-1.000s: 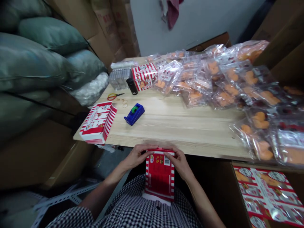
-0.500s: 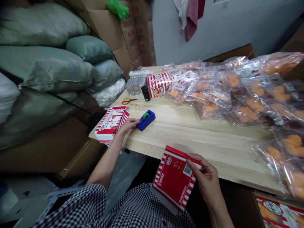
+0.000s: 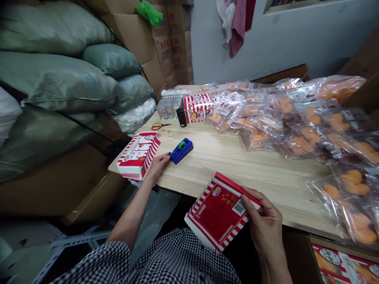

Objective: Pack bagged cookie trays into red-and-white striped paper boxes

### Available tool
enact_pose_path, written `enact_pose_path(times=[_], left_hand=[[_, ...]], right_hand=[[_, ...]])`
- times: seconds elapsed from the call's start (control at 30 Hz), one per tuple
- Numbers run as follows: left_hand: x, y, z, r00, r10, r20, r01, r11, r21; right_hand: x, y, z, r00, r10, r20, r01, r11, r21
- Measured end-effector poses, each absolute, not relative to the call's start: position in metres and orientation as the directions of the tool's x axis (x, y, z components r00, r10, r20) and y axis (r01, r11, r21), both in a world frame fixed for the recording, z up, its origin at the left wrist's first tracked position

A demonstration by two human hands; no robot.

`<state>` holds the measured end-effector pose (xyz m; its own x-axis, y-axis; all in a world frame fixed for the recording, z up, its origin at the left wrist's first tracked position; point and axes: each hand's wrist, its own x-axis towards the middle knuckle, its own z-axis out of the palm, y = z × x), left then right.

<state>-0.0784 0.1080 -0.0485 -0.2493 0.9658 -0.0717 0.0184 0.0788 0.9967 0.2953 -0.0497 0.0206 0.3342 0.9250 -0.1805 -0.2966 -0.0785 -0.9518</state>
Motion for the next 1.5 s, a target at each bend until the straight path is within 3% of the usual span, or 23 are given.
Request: enact_pose_path(times=[0.13, 0.27, 0.4, 0.6, 0.87, 1.0, 1.1, 1.17, 1.23, 1.3, 1.33, 1.4, 1.5], left_hand=[[-0.077, 0.099, -0.055, -0.368, 0.930, -0.008, 0.099, 0.048, 0.994], [-0.055, 0.084, -0.030, -0.445, 0.893, 0.061, 0.138, 0.002, 0.990], [0.005, 0.050, 0.029, -0.333, 0.937, 0.101, -0.014, -0.112, 0.994], [0.087, 0.002, 0.090, -0.070, 0.997, 0.041, -0.297, -0.060, 0.953], [0.102, 0.008, 0.066, 0.101, 0.987, -0.125, -0.448, 0.157, 0.880], [0.102, 0.012, 0.058, 0.099, 0.988, -0.121, -0.325, 0.147, 0.934], [0.096, 0.018, 0.056, -0.048, 0.998, 0.048, -0.032, -0.050, 0.998], [0.089, 0.021, 0.060, -0.126, 0.946, 0.300, 0.223, -0.267, 0.937], [0.082, 0.023, 0.066, -0.046, 0.804, 0.592, 0.426, -0.521, 0.740], [0.077, 0.026, 0.073, 0.165, 0.624, 0.764, 0.490, -0.724, 0.485], [0.076, 0.028, 0.077, 0.262, 0.558, 0.788, 0.476, -0.785, 0.397], [0.074, 0.035, 0.080, 0.368, 0.513, 0.775, 0.433, -0.832, 0.345], [0.071, 0.048, 0.076, 0.322, 0.614, 0.720, 0.434, -0.772, 0.464]], right_hand=[[0.289, -0.039, 0.037, 0.449, 0.887, -0.110, -0.280, 0.023, -0.960], [0.275, -0.032, 0.060, 0.581, 0.783, 0.222, 0.008, 0.267, -0.964], [0.255, -0.023, 0.061, 0.390, 0.750, 0.534, 0.296, 0.447, -0.844], [0.240, -0.019, 0.045, 0.177, 0.732, 0.658, 0.398, 0.558, -0.728], [0.239, -0.020, 0.038, 0.133, 0.703, 0.699, 0.402, 0.607, -0.686], [0.240, -0.022, 0.039, 0.134, 0.712, 0.690, 0.384, 0.604, -0.698], [0.243, -0.023, 0.045, 0.132, 0.737, 0.663, 0.374, 0.583, -0.721], [0.246, -0.024, 0.050, 0.131, 0.757, 0.640, 0.354, 0.567, -0.743], [0.250, -0.024, 0.057, 0.117, 0.792, 0.599, 0.311, 0.544, -0.779], [0.253, -0.024, 0.063, 0.107, 0.831, 0.546, 0.249, 0.509, -0.824], [0.254, -0.024, 0.066, 0.110, 0.846, 0.522, 0.219, 0.491, -0.843], [0.255, -0.023, 0.069, 0.133, 0.864, 0.486, 0.166, 0.464, -0.870], [0.258, -0.019, 0.065, 0.244, 0.882, 0.404, 0.071, 0.399, -0.914]])
